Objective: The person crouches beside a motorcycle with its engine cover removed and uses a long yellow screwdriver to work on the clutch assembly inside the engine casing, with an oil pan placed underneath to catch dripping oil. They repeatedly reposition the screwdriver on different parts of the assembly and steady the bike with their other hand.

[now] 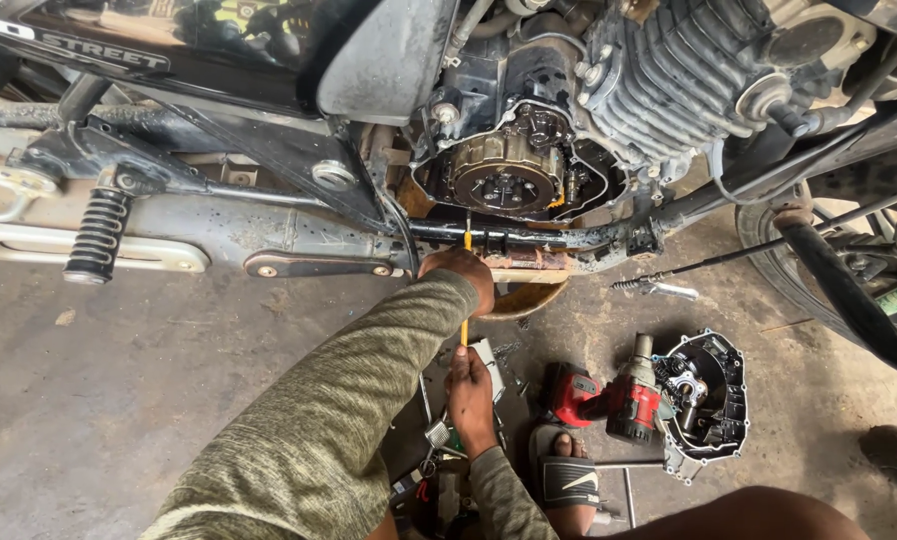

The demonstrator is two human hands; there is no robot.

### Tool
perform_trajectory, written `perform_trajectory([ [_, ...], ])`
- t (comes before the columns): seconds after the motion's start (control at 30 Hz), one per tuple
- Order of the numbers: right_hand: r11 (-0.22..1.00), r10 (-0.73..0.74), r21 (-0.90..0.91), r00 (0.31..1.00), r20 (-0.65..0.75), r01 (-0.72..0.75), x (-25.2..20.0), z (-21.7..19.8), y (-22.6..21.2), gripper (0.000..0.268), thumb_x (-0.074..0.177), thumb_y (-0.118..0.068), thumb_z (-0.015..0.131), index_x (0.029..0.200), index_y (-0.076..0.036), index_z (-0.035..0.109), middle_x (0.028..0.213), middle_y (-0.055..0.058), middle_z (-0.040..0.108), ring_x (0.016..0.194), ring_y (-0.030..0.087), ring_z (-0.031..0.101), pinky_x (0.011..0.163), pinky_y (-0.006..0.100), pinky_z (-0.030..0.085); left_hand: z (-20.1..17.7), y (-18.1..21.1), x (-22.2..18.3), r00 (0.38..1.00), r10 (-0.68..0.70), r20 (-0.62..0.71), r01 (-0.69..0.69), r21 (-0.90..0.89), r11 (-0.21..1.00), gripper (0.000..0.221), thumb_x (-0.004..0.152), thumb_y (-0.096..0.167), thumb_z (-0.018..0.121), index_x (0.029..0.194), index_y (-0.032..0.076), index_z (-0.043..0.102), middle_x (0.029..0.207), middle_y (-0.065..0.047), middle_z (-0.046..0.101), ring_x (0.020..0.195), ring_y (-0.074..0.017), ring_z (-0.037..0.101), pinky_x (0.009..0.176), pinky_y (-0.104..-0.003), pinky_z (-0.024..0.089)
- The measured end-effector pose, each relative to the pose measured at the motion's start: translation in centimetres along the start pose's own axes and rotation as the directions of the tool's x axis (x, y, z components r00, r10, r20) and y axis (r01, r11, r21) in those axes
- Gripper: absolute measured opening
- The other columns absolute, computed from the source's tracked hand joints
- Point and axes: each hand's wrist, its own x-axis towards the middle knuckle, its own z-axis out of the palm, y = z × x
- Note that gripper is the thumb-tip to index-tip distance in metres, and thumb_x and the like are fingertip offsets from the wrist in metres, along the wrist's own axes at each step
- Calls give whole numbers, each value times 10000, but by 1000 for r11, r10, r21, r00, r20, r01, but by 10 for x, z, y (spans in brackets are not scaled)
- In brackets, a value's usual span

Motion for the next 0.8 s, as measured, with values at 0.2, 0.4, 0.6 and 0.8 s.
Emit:
perform_trajectory([
  [0.2,999,44,-10,999,-5,-44,1,5,-2,410,1077,-396,468,784,-109,475,590,-42,358,477,69,303,411,282,283,-2,-2,-4,1000,-3,17,3,-10,1000,313,873,191,723,1123,8,767,1071,-179,765,924,-279,770,755,-483,628],
  [0.4,992,125,12,991,-37,-125,-4,14,-13,419,1066,-421,463,775,-120,476,569,-34,393,420,73,319,361,284,275,-2,-2,-1,1000,-8,18,7,8,1000,318,877,191,720,1122,-9,758,1074,-200,754,928,-298,768,760,-495,631],
  [0.6,991,134,21,991,-32,-133,-2,17,-6,424,1067,-420,448,767,-119,455,560,-33,386,405,78,298,353,293,267,0,-5,0,1000,-2,18,3,-42,999,310,884,181,704,1112,-21,757,1073,-200,758,933,-299,769,771,-497,633],
  [0.8,991,90,100,996,1,-90,-3,22,-1,420,1085,-408,459,783,-117,485,579,-38,397,436,66,314,381,288,264,-6,-5,-7,1000,0,23,1,-50,999,312,886,178,696,1119,-21,758,1066,-201,765,943,-306,769,785,-485,630],
])
